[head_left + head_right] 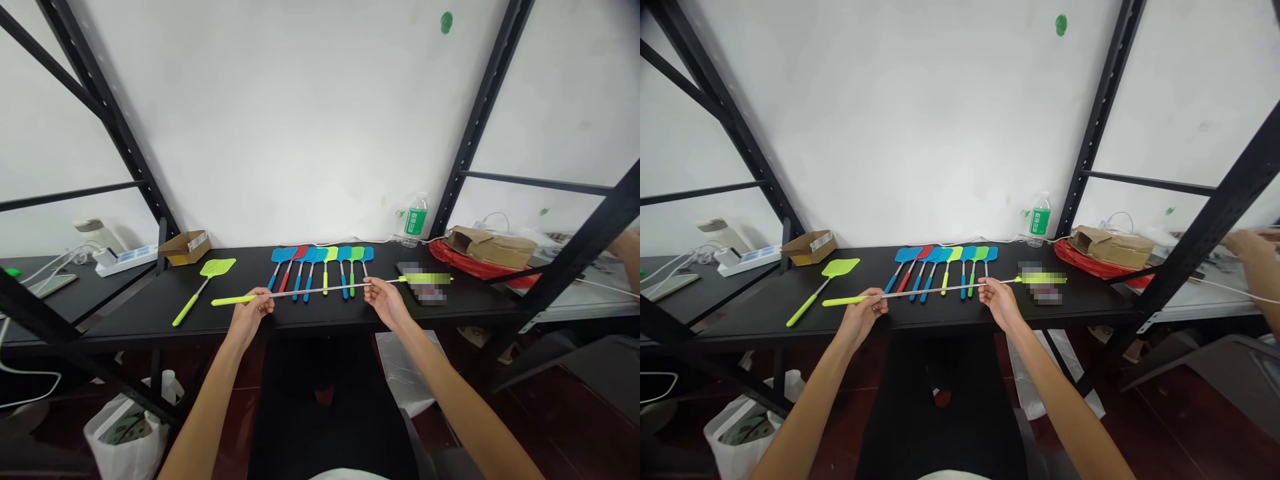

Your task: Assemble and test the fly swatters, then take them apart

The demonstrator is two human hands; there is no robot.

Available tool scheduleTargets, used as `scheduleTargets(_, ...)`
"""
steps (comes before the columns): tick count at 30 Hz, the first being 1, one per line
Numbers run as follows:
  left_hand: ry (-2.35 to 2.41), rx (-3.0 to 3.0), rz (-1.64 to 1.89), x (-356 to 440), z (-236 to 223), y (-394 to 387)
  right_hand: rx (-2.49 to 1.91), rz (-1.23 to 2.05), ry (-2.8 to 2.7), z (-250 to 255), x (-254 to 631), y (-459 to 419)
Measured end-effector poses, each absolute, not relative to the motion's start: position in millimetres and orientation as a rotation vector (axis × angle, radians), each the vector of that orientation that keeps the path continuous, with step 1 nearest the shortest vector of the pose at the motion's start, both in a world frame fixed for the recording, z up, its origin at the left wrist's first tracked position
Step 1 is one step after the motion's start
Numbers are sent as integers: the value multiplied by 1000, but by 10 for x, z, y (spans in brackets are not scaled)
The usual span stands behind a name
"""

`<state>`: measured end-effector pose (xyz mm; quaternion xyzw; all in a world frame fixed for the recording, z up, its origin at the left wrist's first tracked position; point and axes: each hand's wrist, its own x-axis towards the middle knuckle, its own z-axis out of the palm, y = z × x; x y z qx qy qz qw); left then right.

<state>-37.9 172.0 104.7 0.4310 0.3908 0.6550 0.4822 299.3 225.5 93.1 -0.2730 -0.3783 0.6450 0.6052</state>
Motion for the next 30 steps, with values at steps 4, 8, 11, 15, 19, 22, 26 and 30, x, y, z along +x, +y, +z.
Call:
scheduleTargets(4,949,1044,1599,-381,1047,1718,-643,1490,-874,934,2992,2247)
scheduleTargets(8,955,1035,1603,-379,1043,1720,-638,1494,-867,925,2992,2254)
scheduleTargets(11,965,1027,1615,-375,1042,1721,-635,1492,-866,920,2992,2257)
scheduleTargets(15,979,1021,1618,-366,1055,1713,-626,1501,-875,914,2996,2257)
scheduleTargets(19,982,1017,1616,-351,1069,1706,-623,1509,-866,911,2997,2262)
scheduleTargets(22,972,1027,1617,-357,1056,1715,-621,1506,-862,916,2994,2262)
scheduleTargets(26,935,1048,1585,-408,1018,1726,-628,1500,-870,923,2990,2254)
scheduleTargets(30,852,1042,1547,-474,1002,1716,-625,1496,-908,920,2987,2251)
